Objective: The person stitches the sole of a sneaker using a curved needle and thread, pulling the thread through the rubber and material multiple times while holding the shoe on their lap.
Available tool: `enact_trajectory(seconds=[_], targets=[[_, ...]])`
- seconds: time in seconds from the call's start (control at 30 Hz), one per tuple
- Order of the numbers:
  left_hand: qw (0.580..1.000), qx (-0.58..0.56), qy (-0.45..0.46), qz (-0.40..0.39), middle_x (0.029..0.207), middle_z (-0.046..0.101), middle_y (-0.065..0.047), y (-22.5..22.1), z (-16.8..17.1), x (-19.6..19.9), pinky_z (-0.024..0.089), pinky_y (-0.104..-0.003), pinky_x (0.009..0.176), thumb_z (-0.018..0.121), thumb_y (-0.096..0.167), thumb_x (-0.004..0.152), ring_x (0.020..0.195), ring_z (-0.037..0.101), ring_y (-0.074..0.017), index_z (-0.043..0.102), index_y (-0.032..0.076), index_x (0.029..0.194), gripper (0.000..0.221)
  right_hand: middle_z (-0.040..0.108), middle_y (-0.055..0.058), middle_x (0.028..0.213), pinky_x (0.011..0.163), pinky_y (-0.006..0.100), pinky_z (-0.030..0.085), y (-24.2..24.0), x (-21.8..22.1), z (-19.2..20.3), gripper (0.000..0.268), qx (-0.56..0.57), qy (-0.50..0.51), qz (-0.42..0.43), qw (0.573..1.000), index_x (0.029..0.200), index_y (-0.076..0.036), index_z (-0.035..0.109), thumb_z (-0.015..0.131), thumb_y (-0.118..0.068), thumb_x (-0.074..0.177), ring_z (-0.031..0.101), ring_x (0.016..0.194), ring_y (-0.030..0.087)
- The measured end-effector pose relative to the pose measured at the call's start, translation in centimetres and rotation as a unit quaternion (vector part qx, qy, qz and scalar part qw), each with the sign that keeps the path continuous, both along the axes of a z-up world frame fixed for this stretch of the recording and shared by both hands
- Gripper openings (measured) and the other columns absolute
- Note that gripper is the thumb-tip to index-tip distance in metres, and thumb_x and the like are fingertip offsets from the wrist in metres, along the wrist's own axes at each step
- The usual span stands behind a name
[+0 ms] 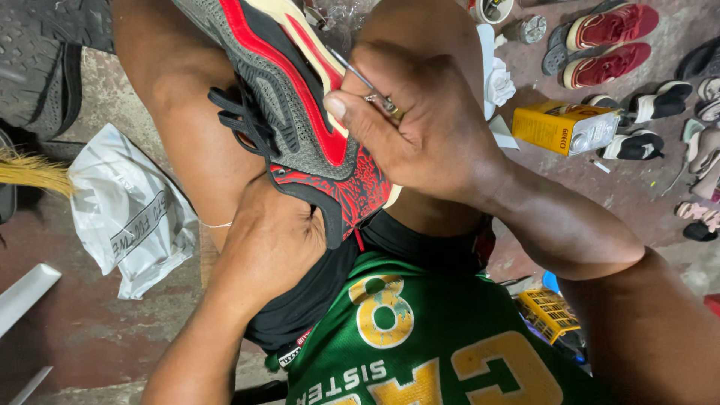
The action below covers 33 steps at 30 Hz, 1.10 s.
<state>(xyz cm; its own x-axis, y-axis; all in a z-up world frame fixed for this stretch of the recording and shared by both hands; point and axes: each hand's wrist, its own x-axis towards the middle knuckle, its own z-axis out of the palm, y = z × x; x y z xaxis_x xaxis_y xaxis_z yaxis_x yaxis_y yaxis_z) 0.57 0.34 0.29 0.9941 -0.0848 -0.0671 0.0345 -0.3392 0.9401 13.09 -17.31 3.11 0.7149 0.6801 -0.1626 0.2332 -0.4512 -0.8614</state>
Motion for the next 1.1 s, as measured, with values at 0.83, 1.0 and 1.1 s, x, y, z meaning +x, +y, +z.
enact_trajectory(seconds=[0.83, 1.0, 1.1], targets=[[0.935, -0.166, 0.292, 0.110, 0.113, 0.076, -0.007, 1.6, -0.2, -2.9, 0.056, -0.031, 0.089, 0.077, -0.003, 0.081, 0.100, 0.071, -0.0138, 0.070, 0.000, 0.123, 0.042, 0.061, 0.011, 0.109, 0.069, 0.029, 0.061, -22.6, 0.4, -24.4, 0.032, 0.033, 0.293, -0.386, 0.874, 0.115, -0.010, 0.067, 0.042, -0.003, 0.096, 0.062, 0.081, 0.015], [0.921, -0.157, 0.320, 0.157, 0.113, 0.075, -0.009, 2.1, 0.0, -3.6, 0.056, -0.034, 0.090, 0.075, -0.009, 0.079, 0.101, 0.072, -0.0165, 0.069, 0.000, 0.122, 0.044, 0.063, 0.018, 0.101, 0.061, 0.037, 0.058, -22.8, -2.5, -35.4, 0.021, 0.086, 0.459, -0.467, 0.751, 0.119, -0.002, 0.062, 0.058, -0.001, 0.099, 0.062, 0.070, 0.023], [0.932, -0.185, 0.278, 0.144, 0.113, 0.075, -0.008, 2.6, -0.5, -4.5, 0.056, -0.034, 0.091, 0.077, -0.010, 0.077, 0.102, 0.071, -0.0168, 0.069, 0.001, 0.124, 0.048, 0.072, 0.010, 0.104, 0.069, 0.033, 0.066, -23.7, -3.9, -38.6, 0.037, 0.034, 0.457, -0.444, 0.770, 0.126, -0.006, 0.067, 0.053, 0.002, 0.093, 0.074, 0.076, 0.019]])
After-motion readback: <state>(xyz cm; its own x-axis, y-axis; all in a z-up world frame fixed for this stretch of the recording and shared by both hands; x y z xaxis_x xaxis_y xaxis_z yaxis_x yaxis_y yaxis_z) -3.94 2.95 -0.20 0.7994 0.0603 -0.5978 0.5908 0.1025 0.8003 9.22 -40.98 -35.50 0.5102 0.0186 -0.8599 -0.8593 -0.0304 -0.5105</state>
